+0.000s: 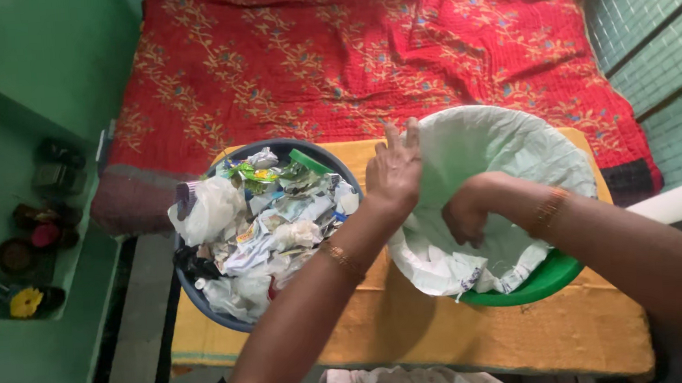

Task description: The person places a white cloth bag into a green plastic basket and adjusts it to fit the interior. The person repeatedly smooths and tucks the bag edges along the basket rim and inside the basket.

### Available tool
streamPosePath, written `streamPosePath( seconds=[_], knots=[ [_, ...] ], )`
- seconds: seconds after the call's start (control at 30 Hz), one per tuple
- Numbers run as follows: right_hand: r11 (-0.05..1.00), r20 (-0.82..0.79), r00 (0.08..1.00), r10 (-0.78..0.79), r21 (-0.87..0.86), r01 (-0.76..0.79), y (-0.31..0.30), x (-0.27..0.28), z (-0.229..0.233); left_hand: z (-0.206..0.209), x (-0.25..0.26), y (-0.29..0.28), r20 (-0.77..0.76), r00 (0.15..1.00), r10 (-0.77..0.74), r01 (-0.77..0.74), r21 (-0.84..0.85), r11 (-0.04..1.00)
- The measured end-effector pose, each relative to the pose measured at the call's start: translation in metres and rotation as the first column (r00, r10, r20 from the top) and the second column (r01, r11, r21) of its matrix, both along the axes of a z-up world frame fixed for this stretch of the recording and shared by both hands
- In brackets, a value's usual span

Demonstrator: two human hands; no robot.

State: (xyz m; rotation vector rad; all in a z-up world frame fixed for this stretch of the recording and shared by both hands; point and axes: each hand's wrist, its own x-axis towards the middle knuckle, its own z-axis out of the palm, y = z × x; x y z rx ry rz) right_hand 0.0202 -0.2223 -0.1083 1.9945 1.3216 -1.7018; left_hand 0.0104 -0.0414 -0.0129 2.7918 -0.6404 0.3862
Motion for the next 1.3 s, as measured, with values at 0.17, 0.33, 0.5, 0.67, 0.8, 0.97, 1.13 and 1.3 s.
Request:
streamPosePath(
  seconds=[0.17,0.33,0.5,0.67,0.8,0.97,1.13,1.3],
  knots=[
    [0.578,0.013,0.796,-0.605,0.694,0.429,-0.029,-0.109,0.147,0.041,-0.058,0.042,0.044,0.913,-0.406,0.398,-0.319,0.860],
    [0.257,-0.010,0.358,-0.934,0.676,0.691,-0.006,-0.166,0.168,0.059,-0.092,0.058,-0.267,0.792,-0.549,0.403,-0.446,0.799],
    [-0.151,-0.392,0.193,-0.900,0.694,0.704,-0.033,-0.187,0.150,0.045,-0.102,0.055,-0.102,0.875,-0.474,0.401,-0.399,0.825],
    [-0.133,-0.259,0.107,-0.960,0.758,0.638,-0.047,-0.197,0.155,0.036,-0.104,0.055,0.020,0.888,-0.459,0.413,-0.475,0.777],
    [-0.121,-0.255,0.255,-0.933,0.888,0.444,-0.009,-0.199,0.160,0.037,-0.106,0.054,0.019,0.894,-0.447,0.401,-0.475,0.783],
    [-0.033,-0.003,-0.074,-0.997,0.913,0.406,-0.015,-0.210,0.183,0.036,-0.104,0.053,0.002,0.919,-0.394,0.340,-0.508,0.791],
    [-0.033,0.038,-0.160,-0.986,0.908,0.419,-0.013,-0.222,0.187,0.041,-0.112,0.042,-0.072,0.928,-0.365,0.281,-0.508,0.814],
    [-0.088,-0.086,-0.020,-0.996,0.965,0.249,-0.004,-0.230,0.189,0.063,-0.109,0.069,-0.193,0.739,-0.645,0.403,-0.640,0.654]
  ],
)
